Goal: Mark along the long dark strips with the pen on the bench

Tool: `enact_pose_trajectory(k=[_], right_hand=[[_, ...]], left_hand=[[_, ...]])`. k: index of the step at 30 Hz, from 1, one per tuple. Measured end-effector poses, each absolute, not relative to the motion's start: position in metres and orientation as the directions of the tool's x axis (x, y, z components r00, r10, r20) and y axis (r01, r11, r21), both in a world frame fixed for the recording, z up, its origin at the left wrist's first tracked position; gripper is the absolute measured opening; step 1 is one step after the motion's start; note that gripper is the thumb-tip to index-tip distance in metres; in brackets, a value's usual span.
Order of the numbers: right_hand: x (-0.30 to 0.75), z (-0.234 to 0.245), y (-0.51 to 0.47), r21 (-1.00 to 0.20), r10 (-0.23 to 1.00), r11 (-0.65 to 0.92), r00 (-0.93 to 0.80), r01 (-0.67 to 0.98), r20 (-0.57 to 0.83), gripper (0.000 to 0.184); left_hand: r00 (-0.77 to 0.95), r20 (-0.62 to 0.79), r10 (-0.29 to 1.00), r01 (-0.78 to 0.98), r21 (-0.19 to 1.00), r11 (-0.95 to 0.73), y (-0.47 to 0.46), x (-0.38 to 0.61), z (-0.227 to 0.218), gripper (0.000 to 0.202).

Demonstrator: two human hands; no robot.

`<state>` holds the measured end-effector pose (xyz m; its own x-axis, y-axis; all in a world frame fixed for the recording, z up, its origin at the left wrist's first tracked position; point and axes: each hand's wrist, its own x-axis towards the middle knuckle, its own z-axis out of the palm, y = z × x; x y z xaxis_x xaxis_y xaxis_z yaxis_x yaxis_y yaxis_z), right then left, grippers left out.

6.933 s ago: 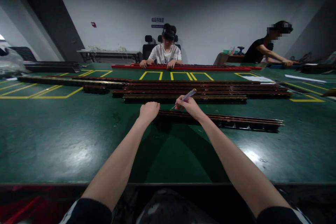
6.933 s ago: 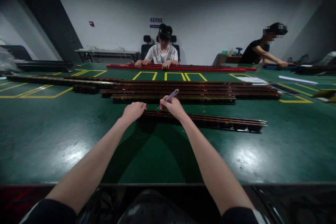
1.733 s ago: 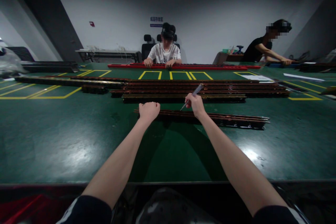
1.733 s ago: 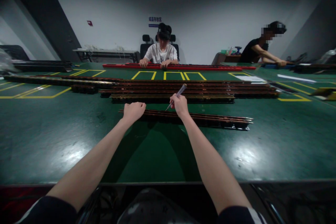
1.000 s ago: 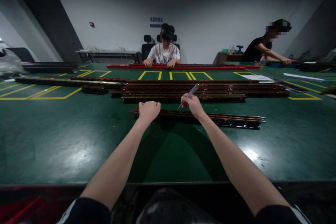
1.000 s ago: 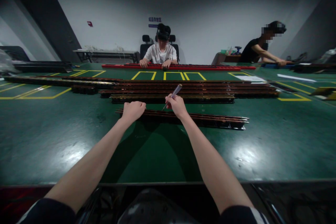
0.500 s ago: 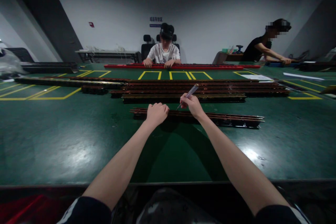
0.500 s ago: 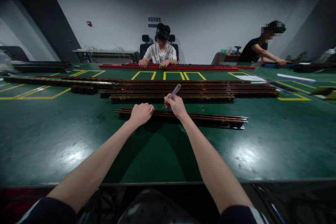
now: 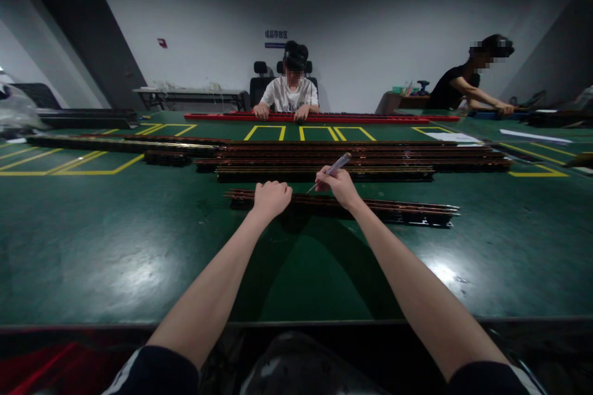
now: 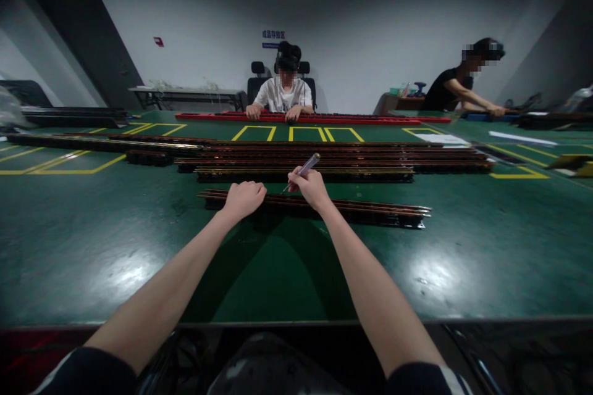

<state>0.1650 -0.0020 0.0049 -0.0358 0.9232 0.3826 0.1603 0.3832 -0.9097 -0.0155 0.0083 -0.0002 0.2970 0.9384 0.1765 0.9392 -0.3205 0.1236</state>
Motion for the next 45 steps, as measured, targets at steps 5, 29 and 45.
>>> enact_pose_trajectory(k=[5, 29, 45], right_hand=[[0.165, 0.004, -0.001, -0.929, 0.936, 0.347, 0.012, 0.127, 0.351, 0.021], [0.173, -0.003, 0.008, -0.927, 0.945, 0.327, -0.066, 0.183, 0.320, 0.023], [0.180, -0.002, 0.012, -0.958, 0.963, 0.270, -0.034, 0.097, 0.268, 0.019]], left_hand=[[0.292, 0.183, 0.939, 0.940, 0.124, -0.317, 0.007, -0.014, 0.001, 0.049], [0.284, 0.160, 0.945, 0.947, 0.106, -0.303, 0.009, -0.019, 0.002, 0.047], [0.276, 0.109, 0.955, 0.948, 0.129, -0.289, 0.014, -0.029, 0.005, 0.049]])
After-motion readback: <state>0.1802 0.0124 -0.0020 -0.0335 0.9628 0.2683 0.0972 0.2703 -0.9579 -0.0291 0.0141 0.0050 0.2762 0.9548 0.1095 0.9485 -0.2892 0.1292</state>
